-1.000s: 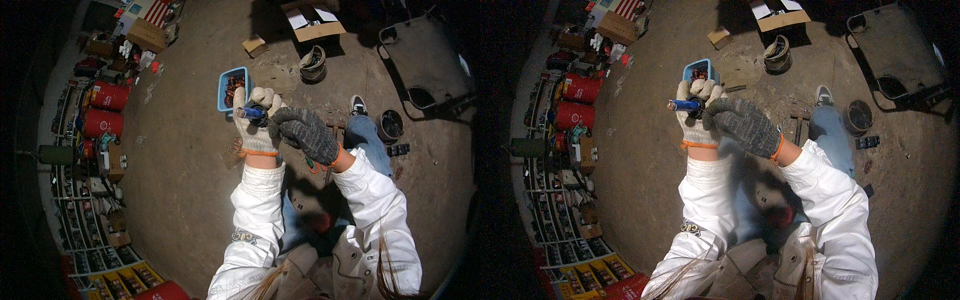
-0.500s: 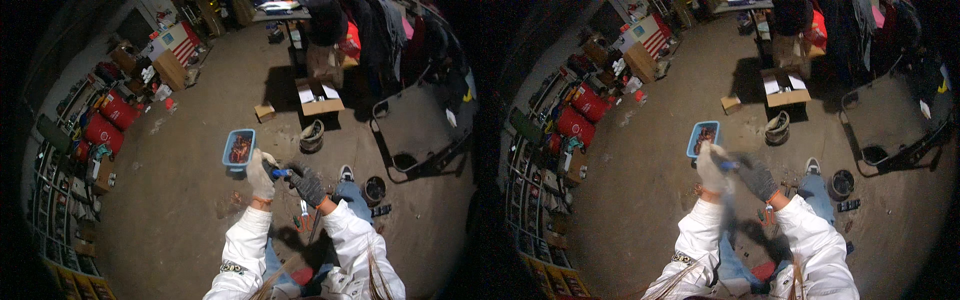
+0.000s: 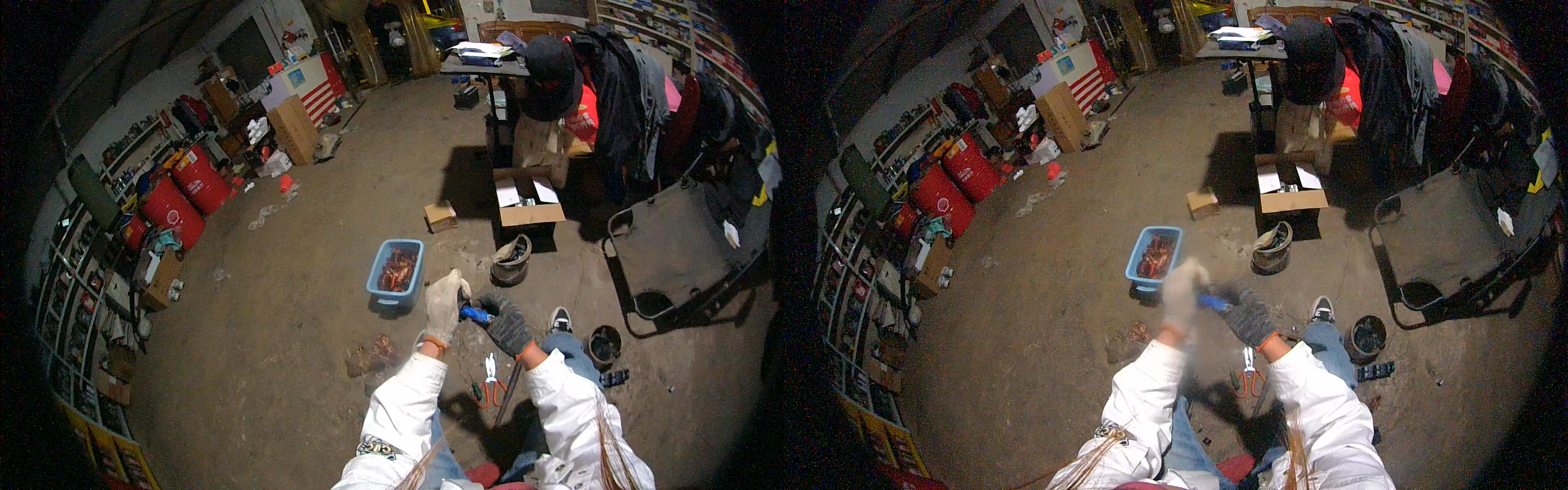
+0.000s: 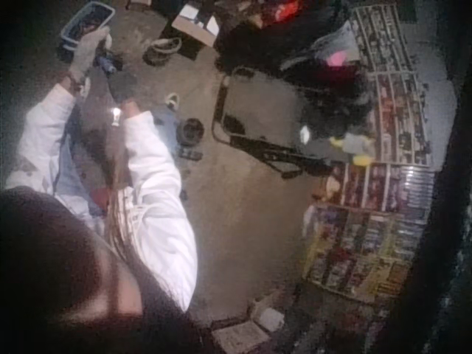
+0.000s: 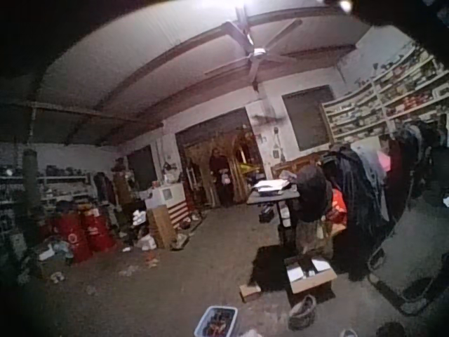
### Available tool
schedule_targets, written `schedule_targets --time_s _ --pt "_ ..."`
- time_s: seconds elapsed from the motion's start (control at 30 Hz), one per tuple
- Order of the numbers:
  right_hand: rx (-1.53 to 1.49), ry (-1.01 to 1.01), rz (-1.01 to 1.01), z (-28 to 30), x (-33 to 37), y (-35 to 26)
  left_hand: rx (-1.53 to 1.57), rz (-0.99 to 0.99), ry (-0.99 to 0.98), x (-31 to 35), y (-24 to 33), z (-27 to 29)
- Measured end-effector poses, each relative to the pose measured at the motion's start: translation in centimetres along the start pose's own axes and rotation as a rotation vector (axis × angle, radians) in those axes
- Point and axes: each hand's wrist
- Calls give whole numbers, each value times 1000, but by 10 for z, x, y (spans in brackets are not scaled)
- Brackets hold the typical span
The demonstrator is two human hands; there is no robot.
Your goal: The person sits on the floor and repeatedly picks up small copper-colored components from a blue bin, attaches them to a wire using a blue-handled tool, and places the finished units into a small bucket. The person handles the components one at a time and uses the tool to secure each piece to the wire.
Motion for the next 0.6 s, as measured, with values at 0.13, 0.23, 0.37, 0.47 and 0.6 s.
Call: schedule_targets --time_s 0.13,0.23,0.37,0.47,0.6 --pt "-10 41 -52 -2 2 7 -44 -92 -1 2 -7 -3" --pt "37 73 -9 4 1 11 -83 -88 -19 -1 -12 -8" --pt "234 231 63 13 -3 10 -60 277 -208 -3 -16 -10" --pt "109 394 45 16 -9 12 -115 193 -131 -4 -19 -9" --pt "167 520 160 33 -16 32 -225 134 111 -12 -25 3"
Point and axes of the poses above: each hand's wrist, its own x-axis away from the middle knuckle, its own z-axis out of the back of the hand, y = z × x, and after that the axes turned 4 degrees about z, right-handed
